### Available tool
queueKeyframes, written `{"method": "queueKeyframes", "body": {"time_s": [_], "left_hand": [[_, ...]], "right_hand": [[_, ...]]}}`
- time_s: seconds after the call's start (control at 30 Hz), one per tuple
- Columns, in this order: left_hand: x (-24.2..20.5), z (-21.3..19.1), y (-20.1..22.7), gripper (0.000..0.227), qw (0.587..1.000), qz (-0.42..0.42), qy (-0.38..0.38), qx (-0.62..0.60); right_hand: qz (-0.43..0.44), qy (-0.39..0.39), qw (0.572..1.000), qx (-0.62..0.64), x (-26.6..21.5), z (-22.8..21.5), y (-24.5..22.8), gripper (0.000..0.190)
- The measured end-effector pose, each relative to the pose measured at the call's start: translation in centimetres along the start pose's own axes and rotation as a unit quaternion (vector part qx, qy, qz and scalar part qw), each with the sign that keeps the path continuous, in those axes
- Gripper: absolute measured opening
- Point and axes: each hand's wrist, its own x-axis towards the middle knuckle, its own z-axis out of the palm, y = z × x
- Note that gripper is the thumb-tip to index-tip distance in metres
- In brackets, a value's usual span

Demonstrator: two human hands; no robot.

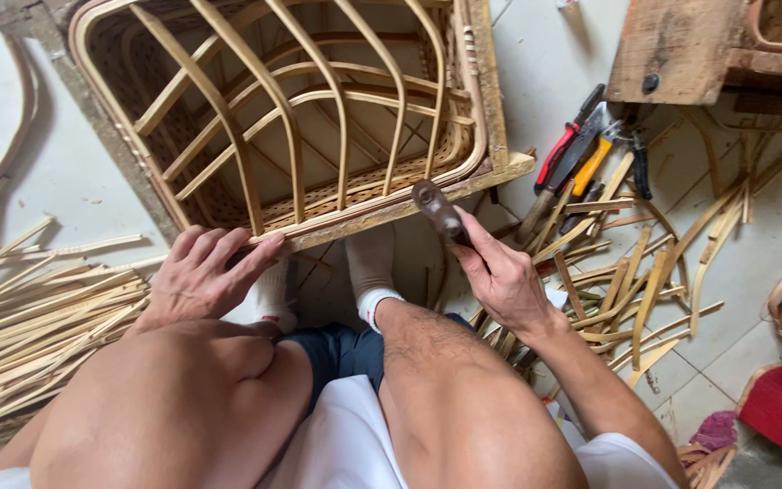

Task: The person assembles a rectangular basket by inserting thin wooden strips into a wooden mold, tapping them with a hammer, and applying glue to the joints. The person repeatedly adjusts the strips and secures them along the frame.

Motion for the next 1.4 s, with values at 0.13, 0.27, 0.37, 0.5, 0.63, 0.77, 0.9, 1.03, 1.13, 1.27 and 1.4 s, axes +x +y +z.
{"method": "queueKeyframes", "body": {"time_s": [0.13,0.27,0.37,0.5,0.63,0.77,0.9,1.03,1.13,1.27,1.4], "left_hand": [[-1.9,-3.7,2.5,0.076,0.997,-0.056,0.049,-0.025],[-2.6,1.0,-1.7,0.070,0.984,-0.047,0.160,-0.061],[-3.9,5.5,-3.8,0.081,0.924,-0.220,0.292,-0.111],[-5.4,7.1,-5.8,0.072,0.656,-0.364,0.189,-0.633],[-5.8,8.1,-5.8,0.071,0.672,-0.361,0.225,-0.606],[-6.3,11.0,-5.7,0.068,0.681,-0.384,0.260,-0.566],[-6.2,12.3,-6.2,0.068,0.715,-0.363,0.286,-0.525],[-6.6,12.7,-6.0,0.064,0.722,-0.356,0.297,-0.514],[-6.3,12.9,-6.3,0.063,0.736,-0.342,0.312,-0.494],[-6.8,13.3,-6.2,0.057,0.774,-0.335,0.321,-0.430],[-6.4,12.8,-6.1,0.055,0.772,-0.322,0.332,-0.436]], "right_hand": [[-0.142,-0.009,0.990,0.009,1.0,0.5,-1.9,0.050],[-0.176,-0.089,0.979,-0.042,3.2,2.6,-2.7,0.054],[-0.277,-0.136,0.950,-0.043,4.4,3.2,-3.8,0.055],[-0.321,-0.189,0.926,-0.065,6.5,5.4,-5.5,0.056],[-0.331,-0.186,0.921,-0.084,7.4,6.0,-7.5,0.056],[-0.348,-0.197,0.915,-0.054,7.5,6.2,-7.5,0.055],[-0.302,-0.214,0.925,-0.085,8.2,5.0,-6.2,0.055],[-0.261,-0.196,0.938,-0.117,6.9,2.4,-5.8,0.050],[-0.276,-0.123,0.953,-0.025,6.4,0.6,-6.1,0.043],[-0.262,-0.150,0.952,-0.044,6.1,0.6,-6.4,0.046],[-0.267,-0.191,0.939,-0.102,6.3,3.8,-6.2,0.054]]}}
